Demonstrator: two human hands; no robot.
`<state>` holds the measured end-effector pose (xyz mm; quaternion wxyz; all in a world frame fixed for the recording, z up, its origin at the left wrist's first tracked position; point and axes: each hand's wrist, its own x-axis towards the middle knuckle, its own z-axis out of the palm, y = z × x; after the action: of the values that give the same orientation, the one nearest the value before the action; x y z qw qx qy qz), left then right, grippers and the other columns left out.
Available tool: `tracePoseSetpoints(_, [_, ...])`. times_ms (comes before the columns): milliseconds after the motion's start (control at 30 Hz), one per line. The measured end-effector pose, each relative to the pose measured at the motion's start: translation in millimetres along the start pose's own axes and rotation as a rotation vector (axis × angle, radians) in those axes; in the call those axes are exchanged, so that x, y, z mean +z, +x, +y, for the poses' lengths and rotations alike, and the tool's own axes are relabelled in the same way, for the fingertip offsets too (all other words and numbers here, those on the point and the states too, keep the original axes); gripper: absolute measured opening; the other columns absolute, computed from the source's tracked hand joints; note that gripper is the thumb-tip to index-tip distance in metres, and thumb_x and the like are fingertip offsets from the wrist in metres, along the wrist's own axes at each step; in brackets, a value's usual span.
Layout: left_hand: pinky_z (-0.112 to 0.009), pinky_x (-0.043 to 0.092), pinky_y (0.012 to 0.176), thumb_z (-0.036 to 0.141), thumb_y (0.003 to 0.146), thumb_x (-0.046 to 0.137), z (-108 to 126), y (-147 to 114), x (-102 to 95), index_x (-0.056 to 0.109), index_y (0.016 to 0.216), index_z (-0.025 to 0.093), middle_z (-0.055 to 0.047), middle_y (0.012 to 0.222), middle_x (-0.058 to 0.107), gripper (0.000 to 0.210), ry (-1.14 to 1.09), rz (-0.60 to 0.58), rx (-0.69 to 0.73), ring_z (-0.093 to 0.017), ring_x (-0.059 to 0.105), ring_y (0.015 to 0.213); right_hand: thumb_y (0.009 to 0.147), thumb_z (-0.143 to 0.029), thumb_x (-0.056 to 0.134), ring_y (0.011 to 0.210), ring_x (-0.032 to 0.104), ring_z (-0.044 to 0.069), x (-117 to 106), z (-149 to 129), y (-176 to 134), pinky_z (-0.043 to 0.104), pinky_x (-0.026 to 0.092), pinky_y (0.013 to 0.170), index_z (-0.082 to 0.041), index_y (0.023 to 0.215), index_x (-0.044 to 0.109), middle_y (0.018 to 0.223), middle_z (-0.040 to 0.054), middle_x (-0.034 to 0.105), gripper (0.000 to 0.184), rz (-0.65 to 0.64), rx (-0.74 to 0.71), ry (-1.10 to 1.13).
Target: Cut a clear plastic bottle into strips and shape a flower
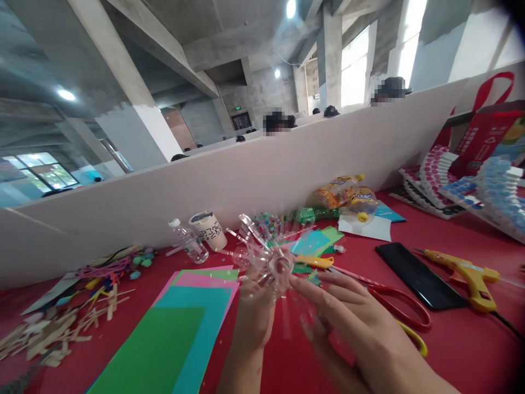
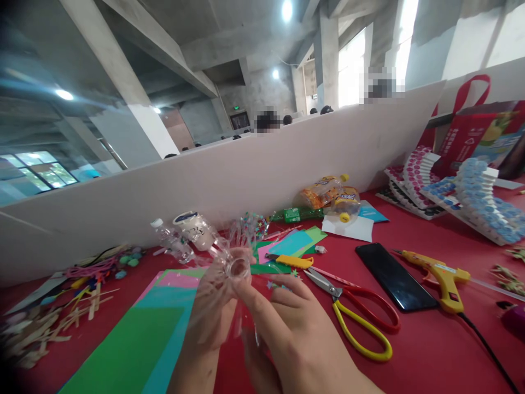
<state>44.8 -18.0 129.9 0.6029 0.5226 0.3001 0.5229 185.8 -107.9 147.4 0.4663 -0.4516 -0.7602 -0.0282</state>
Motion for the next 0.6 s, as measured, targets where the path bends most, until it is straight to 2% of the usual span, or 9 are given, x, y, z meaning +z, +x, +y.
tracePoseSetpoints(133, [-0.025, 0.042, 0.065, 0.021, 0.078, 0.063, 2.6, 1.1, -0.1, 0.063, 0.1, 0.016, -0.006, 0.092, 0.065, 0.022, -0.117, -0.148, -0.007, -0.01, 0.051, 0.065, 0.08, -0.005, 0.047, 0.073, 0.066, 0.016, -1.7, -1.5, -3.4, 0.028, 0.053, 0.081, -0.011, 0.132, 0.041, 0.069, -0.0002, 0.067, 0.053, 0.008, -0.027, -0.019])
tracePoseSetpoints(267, [-0.023, 0.04, 0.061, 0.02, 0.079, 0.061, 8.1, 0.0, 3.2, 0.063, 0.099, 0.014, -0.007, 0.089, 0.064, 0.021, -0.17, -0.159, -0.03, -0.008, 0.046, 0.06, 0.08, -0.006, 0.047, 0.078, 0.067, 0.018, -5.3, -2.1, -4.5, 0.027, 0.055, 0.075, -0.012, 0.13, 0.044, 0.072, 0.0016, 0.068, 0.05, 0.037, -0.035, -0.033])
tracePoseSetpoints(400, [-0.021, 0.038, 0.056, 0.018, 0.077, 0.061, 8.4, -0.5, 3.7, 0.062, 0.1, 0.013, -0.007, 0.084, 0.064, 0.024, -0.192, -0.185, -0.083, -0.009, 0.048, 0.061, 0.079, -0.006, 0.05, 0.079, 0.067, 0.018, -16.7, -1.7, -3.2, 0.025, 0.056, 0.071, -0.017, 0.119, 0.055, 0.076, 0.0027, 0.068, 0.041, 0.13, -0.035, -0.043])
tracePoseSetpoints(533, [-0.02, 0.037, 0.054, 0.017, 0.079, 0.059, 4.9, -0.8, 1.8, 0.063, 0.099, 0.011, -0.005, 0.078, 0.062, 0.021, -0.216, -0.24, -0.132, -0.008, 0.046, 0.058, 0.079, -0.009, 0.051, 0.096, 0.062, 0.021, -28.3, -0.1, 0.0, 0.031, 0.054, 0.079, -0.02, 0.11, 0.06, 0.101, 0.0083, 0.065, 0.034, 0.257, 0.027, -0.063])
tracePoseSetpoints(600, [-0.021, 0.037, 0.055, 0.017, 0.078, 0.059, 3.2, -1.7, 1.9, 0.063, 0.1, 0.011, -0.004, 0.074, 0.06, 0.023, -0.225, -0.252, -0.149, -0.008, 0.047, 0.058, 0.08, -0.012, 0.052, 0.11, 0.056, 0.024, -30.6, 1.1, 2.2, 0.037, 0.05, 0.089, -0.02, 0.114, 0.058, 0.115, 0.0102, 0.06, 0.035, 0.26, 0.025, -0.08])
